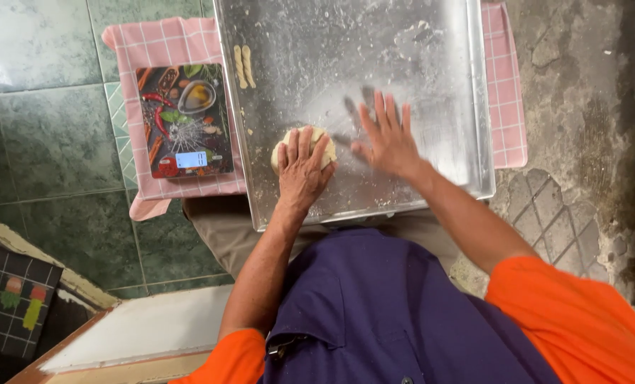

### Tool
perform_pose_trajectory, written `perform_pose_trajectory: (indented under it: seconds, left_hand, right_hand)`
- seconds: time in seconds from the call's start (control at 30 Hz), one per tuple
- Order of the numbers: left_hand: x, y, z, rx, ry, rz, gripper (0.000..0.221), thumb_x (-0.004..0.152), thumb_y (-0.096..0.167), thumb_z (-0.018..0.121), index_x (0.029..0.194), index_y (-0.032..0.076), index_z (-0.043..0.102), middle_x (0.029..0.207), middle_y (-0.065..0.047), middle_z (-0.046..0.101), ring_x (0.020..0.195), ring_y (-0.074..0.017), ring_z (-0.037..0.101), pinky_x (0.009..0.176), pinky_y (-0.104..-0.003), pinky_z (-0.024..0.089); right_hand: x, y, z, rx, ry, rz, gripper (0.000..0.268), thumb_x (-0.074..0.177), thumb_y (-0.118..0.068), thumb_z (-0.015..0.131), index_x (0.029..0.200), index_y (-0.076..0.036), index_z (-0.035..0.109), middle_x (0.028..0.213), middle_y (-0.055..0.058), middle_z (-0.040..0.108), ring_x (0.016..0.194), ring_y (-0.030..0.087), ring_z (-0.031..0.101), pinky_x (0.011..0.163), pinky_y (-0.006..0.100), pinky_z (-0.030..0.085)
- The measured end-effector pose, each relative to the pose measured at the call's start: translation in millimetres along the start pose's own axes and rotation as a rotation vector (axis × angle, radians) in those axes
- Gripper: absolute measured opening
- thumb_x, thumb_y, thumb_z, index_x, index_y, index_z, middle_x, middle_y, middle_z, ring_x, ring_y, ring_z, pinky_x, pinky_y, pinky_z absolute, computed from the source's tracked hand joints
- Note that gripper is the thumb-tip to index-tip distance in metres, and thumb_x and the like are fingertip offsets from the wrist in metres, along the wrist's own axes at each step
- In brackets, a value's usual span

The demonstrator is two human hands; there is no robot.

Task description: The person is preparing pastries by pinching off small pieces of dough, rolling them into thin strips on a metal tray, and braiding the strips together.

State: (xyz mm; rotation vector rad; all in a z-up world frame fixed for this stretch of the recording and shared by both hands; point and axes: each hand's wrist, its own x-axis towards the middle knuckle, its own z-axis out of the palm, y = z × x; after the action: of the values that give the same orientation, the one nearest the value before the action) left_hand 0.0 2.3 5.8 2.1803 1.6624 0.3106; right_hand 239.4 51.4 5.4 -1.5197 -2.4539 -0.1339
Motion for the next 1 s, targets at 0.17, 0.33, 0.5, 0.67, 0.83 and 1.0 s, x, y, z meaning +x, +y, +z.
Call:
perform_pose_trajectory:
  seconds: [0.17,0.33,0.5,0.67,0.83,1.0]
  left_hand:
    - [-4,1,-3,0.015,-0.039,-0.004,0.064,0.095,0.054,0.065,0.152,0.031,0.048,0.165,-0.01,0.032,0.156,-0.0366,0.021,0.124,-0.059,0.015]
    - [-4,-13,17,0.129,0.174,0.103,0.066,0.092,0.055,0.069,0.15,0.032,0.05,0.164,-0.004,0.035,0.154,-0.0345,0.027,0.12,-0.059,0.026]
    - [-5,-14,21,0.088,0.131,0.089,0.067,0.093,0.055,0.068,0.153,0.035,0.045,0.166,-0.003,0.031,0.156,-0.0339,0.023,0.122,-0.058,0.021]
    - [-3,-13,16,0.078,0.107,0.097,0.069,0.093,0.055,0.068,0.153,0.032,0.046,0.166,-0.004,0.03,0.156,-0.036,0.02,0.121,-0.061,0.022]
    - [-4,-15,18,0.092,0.114,0.094,0.068,0.094,0.058,0.064,0.154,0.034,0.046,0.168,-0.005,0.029,0.157,-0.0346,0.019,0.122,-0.06,0.021]
    - [-2,-16,21,0.119,0.116,0.126,0.068,0.095,0.057,0.066,0.155,0.033,0.045,0.168,-0.005,0.028,0.157,-0.0343,0.019,0.121,-0.06,0.023]
  right_hand:
    - [-15,-15,-19,0.186,-0.428,0.216,0.101,0.096,-0.083,0.008,0.166,-0.011,0.022,0.166,0.036,0.015,0.153,0.053,0.014,0.118,0.075,0.007]
    - [48,40,8,0.031,-0.397,0.233,0.082,0.109,-0.073,0.011,0.167,-0.023,-0.018,0.167,0.019,-0.028,0.159,0.038,-0.019,0.125,0.069,-0.01]
    - [79,64,19,0.153,-0.397,0.278,0.085,0.097,-0.076,-0.005,0.168,-0.03,-0.012,0.169,0.015,-0.023,0.16,0.038,-0.018,0.123,0.067,-0.015]
    - [34,10,5,0.008,-0.273,0.104,0.081,0.106,-0.073,-0.002,0.168,-0.023,-0.014,0.171,0.018,-0.022,0.161,0.037,-0.014,0.129,0.068,-0.004]
    - [-33,-37,-14,-0.055,-0.304,0.053,0.077,0.109,-0.066,0.017,0.166,-0.022,-0.01,0.172,0.021,-0.01,0.16,0.039,-0.006,0.127,0.067,0.003]
    - [14,25,19,-0.152,-0.125,0.051,0.085,0.115,-0.078,0.018,0.169,-0.023,-0.017,0.172,0.019,-0.022,0.16,0.037,-0.019,0.127,0.072,-0.006]
